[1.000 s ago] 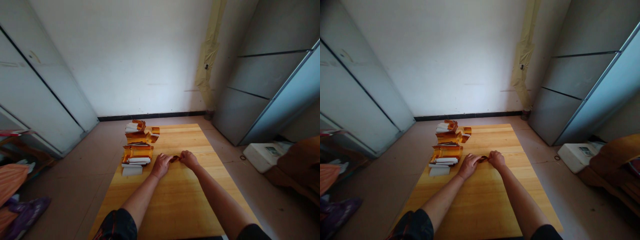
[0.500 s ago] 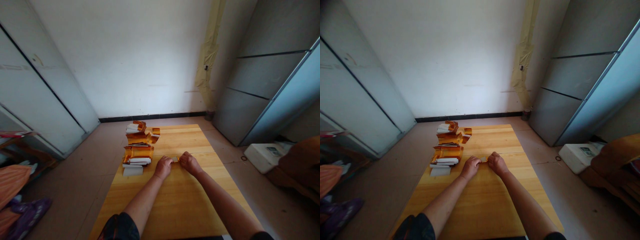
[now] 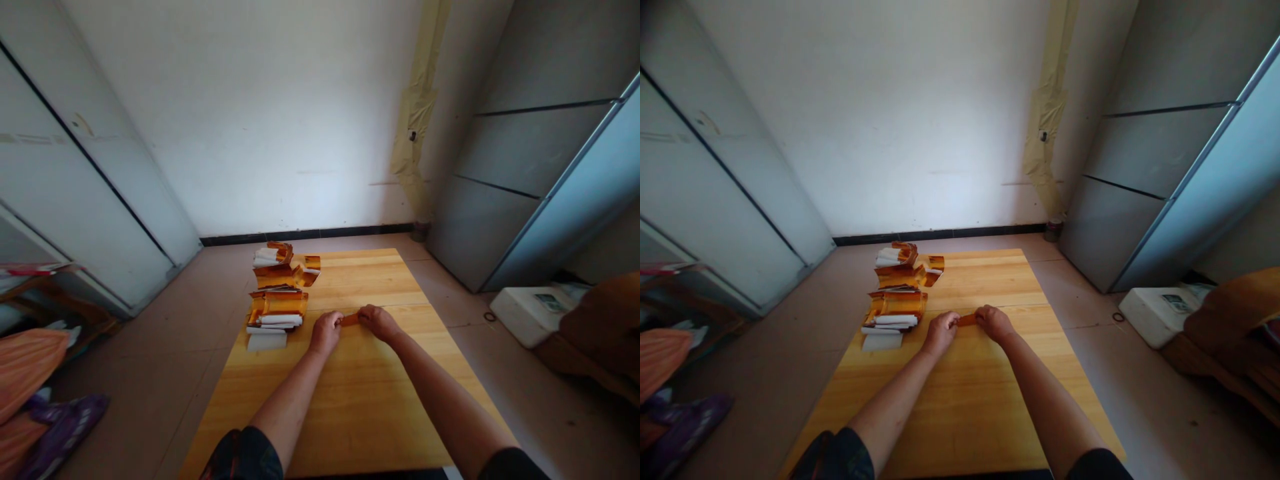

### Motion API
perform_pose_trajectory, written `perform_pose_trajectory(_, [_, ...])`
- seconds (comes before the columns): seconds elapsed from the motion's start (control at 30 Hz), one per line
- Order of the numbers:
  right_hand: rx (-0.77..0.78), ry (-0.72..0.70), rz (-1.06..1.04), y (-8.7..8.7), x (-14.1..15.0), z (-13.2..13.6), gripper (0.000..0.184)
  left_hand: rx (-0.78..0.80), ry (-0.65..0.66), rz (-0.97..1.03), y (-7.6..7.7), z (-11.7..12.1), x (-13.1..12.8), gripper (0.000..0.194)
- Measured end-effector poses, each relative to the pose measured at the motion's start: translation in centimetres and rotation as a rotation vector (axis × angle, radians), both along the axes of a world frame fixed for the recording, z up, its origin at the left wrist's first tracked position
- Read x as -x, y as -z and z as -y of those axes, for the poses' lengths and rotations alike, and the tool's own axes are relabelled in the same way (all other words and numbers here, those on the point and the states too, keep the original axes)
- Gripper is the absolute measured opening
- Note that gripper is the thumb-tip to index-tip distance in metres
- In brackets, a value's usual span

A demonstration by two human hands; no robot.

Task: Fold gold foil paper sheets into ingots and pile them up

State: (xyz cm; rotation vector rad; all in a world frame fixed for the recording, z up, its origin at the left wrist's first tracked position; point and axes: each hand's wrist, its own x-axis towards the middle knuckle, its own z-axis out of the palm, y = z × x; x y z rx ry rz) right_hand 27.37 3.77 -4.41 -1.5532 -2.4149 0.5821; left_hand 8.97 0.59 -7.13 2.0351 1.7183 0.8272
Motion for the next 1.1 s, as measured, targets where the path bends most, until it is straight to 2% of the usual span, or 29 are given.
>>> perform_pose_trajectory(0.2, [0.029, 0.101, 0.062, -0.4, 0.8, 0.0, 0.018, 0.063, -0.121, 0.055, -0.5, 0.3, -0.6, 0.029])
perform_pose_trajectory(0.3, [0.001, 0.118, 0.101, -0.6, 0.9, 0.3, 0.017, 0.069, -0.150, 0.058, -0.8, 0.5, -1.0, 0.019])
perform_pose_trajectory(0.47, [-0.062, 0.154, 0.190, -0.6, 1.3, 0.8, 0.026, 0.058, -0.168, 0.049, -0.7, 0.4, -1.1, 0.013])
perform_pose_trajectory(0.67, [-0.062, 0.176, 0.212, -0.7, 1.6, 1.1, 0.030, 0.028, -0.192, -0.038, -0.5, 0.4, -1.4, 0.014])
perform_pose_trajectory(0.8, [-0.037, 0.188, 0.184, -1.0, 1.7, 1.0, 0.024, 0.026, -0.212, -0.123, -0.9, 0.4, -1.5, 0.014])
perform_pose_trajectory(0.9, [-0.006, 0.203, 0.166, -1.2, 1.7, 0.9, 0.016, 0.029, -0.214, -0.183, -1.2, 0.4, -1.2, 0.015])
perform_pose_trajectory(1.1, [0.000, 0.215, 0.167, -1.5, 1.9, 0.9, 0.015, -0.001, -0.135, -0.245, -1.2, 0.5, -0.3, 0.023])
